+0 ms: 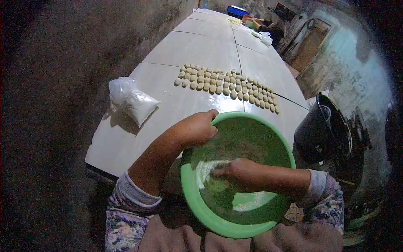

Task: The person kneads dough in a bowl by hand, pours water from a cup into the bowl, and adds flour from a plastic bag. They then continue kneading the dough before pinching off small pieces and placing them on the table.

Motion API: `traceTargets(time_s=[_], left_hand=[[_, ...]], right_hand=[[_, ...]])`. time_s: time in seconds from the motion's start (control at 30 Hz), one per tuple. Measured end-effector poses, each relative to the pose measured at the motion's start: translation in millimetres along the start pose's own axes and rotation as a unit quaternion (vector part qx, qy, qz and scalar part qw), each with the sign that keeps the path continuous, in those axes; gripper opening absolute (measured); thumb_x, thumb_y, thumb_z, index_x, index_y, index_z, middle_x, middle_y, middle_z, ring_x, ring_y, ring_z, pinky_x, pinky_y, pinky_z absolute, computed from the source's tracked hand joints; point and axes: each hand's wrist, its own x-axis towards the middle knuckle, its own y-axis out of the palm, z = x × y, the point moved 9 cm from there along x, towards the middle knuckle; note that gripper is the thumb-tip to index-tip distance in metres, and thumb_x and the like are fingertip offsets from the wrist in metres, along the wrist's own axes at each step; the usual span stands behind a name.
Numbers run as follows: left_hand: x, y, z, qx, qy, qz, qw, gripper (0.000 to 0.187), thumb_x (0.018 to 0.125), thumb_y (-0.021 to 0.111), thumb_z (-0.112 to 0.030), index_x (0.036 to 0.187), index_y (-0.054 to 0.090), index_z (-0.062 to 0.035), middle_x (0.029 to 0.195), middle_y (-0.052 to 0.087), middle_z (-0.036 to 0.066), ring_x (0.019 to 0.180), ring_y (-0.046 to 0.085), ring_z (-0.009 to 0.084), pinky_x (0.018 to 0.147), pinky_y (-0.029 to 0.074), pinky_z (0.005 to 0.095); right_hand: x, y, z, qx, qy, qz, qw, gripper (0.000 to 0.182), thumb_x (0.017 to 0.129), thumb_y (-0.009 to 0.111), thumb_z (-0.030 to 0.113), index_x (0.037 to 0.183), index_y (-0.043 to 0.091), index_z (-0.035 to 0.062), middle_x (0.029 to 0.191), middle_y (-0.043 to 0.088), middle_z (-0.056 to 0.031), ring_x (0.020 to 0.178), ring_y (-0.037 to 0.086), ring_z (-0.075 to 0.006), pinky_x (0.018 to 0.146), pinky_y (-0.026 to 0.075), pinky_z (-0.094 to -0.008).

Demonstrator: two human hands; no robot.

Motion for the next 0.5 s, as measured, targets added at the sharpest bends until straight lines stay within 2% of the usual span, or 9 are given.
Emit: traceTargets(time_s=[0.1, 0.17, 0.2, 0.27, 0.3, 0.37, 0.4, 0.47, 0.5], left_hand=[[0, 2, 0, 0.002, 0.005, 0.000, 1.000, 0.046, 0.081, 0.056, -0.014, 0.124, 0.047, -0.0007, 0.108, 0.062, 0.023, 0.098, 0.063, 0.0331, 0.087, 0.048, 0.0403], [2, 3, 2, 0.019, 0.006, 0.002, 1.000, 0.048, 0.081, 0.055, -0.014, 0.126, 0.045, -0.0006, 0.108, 0.062, 0.023, 0.098, 0.062, 0.0334, 0.087, 0.048, 0.0407], [3, 4, 2, 0.026, 0.007, 0.003, 1.000, 0.048, 0.082, 0.055, -0.014, 0.127, 0.045, -0.0006, 0.107, 0.062, 0.024, 0.098, 0.062, 0.0336, 0.087, 0.048, 0.0409], [2, 1, -2, 0.031, 0.005, -0.007, 0.999, 0.048, 0.082, 0.055, -0.014, 0.127, 0.044, -0.0004, 0.107, 0.062, 0.024, 0.098, 0.062, 0.0337, 0.086, 0.048, 0.0408], [2, 1, -1, 0.036, 0.004, -0.009, 0.999, 0.047, 0.082, 0.055, -0.014, 0.126, 0.045, -0.0005, 0.106, 0.062, 0.024, 0.097, 0.063, 0.0336, 0.086, 0.048, 0.0408], [2, 2, 2, 0.039, 0.000, -0.010, 0.999, 0.047, 0.082, 0.055, -0.014, 0.126, 0.045, -0.0005, 0.106, 0.062, 0.024, 0.097, 0.063, 0.0335, 0.085, 0.048, 0.0408], [2, 1, 3, 0.034, 0.004, -0.012, 0.999, 0.046, 0.082, 0.055, -0.014, 0.126, 0.045, -0.0005, 0.104, 0.063, 0.023, 0.095, 0.063, 0.0333, 0.084, 0.049, 0.0410], [3, 2, 3, 0.025, 0.013, -0.015, 0.999, 0.045, 0.083, 0.055, -0.014, 0.125, 0.045, -0.0006, 0.101, 0.063, 0.023, 0.092, 0.064, 0.0330, 0.082, 0.050, 0.0413], [4, 2, 3, 0.040, 0.010, -0.024, 0.999, 0.044, 0.084, 0.055, -0.014, 0.125, 0.046, -0.0004, 0.100, 0.063, 0.023, 0.091, 0.064, 0.0328, 0.081, 0.050, 0.0412]], right_hand=[[-20, 11, 1, -0.025, -0.005, 0.039, 0.999, 0.055, 0.075, 0.058, 0.007, 0.129, 0.051, 0.0144, 0.101, 0.061, -0.0215, 0.081, 0.064, -0.0376, 0.075, 0.051, -0.0447], [-43, 7, 2, 0.000, -0.081, -0.033, 0.996, 0.042, 0.082, 0.052, 0.007, 0.124, 0.051, 0.0092, 0.108, 0.058, -0.0218, 0.094, 0.063, -0.0372, 0.077, 0.053, -0.0459], [-51, 4, -3, -0.002, -0.080, -0.033, 0.996, 0.042, 0.082, 0.052, 0.007, 0.124, 0.051, 0.0092, 0.108, 0.058, -0.0218, 0.094, 0.063, -0.0372, 0.077, 0.053, -0.0459], [-68, -8, -31, 0.006, 0.049, -0.028, 0.998, 0.043, 0.084, 0.056, 0.013, 0.126, 0.050, 0.0100, 0.115, 0.055, -0.0196, 0.098, 0.061, -0.0366, 0.081, 0.052, -0.0456], [-81, -18, -27, 0.006, 0.049, -0.026, 0.998, 0.043, 0.084, 0.056, 0.013, 0.126, 0.050, 0.0100, 0.115, 0.055, -0.0196, 0.098, 0.061, -0.0366, 0.081, 0.052, -0.0456], [-108, -51, -18, 0.035, 0.044, -0.104, 0.993, 0.044, 0.084, 0.061, 0.021, 0.126, 0.051, 0.0124, 0.119, 0.053, -0.0209, 0.098, 0.060, -0.0386, 0.083, 0.051, -0.0455], [-110, -51, -21, 0.036, 0.045, -0.103, 0.993, 0.044, 0.084, 0.061, 0.021, 0.126, 0.051, 0.0124, 0.119, 0.053, -0.0209, 0.098, 0.060, -0.0386, 0.083, 0.051, -0.0455], [-111, -29, -23, 0.047, 0.024, 0.005, 0.999, 0.050, 0.083, 0.064, 0.029, 0.129, 0.048, 0.0136, 0.120, 0.052, -0.0233, 0.094, 0.061, -0.0412, 0.083, 0.051, -0.0455], [-104, -27, -31, 0.046, 0.076, 0.018, 0.996, 0.056, 0.082, 0.065, 0.029, 0.131, 0.044, 0.0128, 0.121, 0.051, -0.0235, 0.090, 0.062, -0.0426, 0.082, 0.052, -0.0448]])
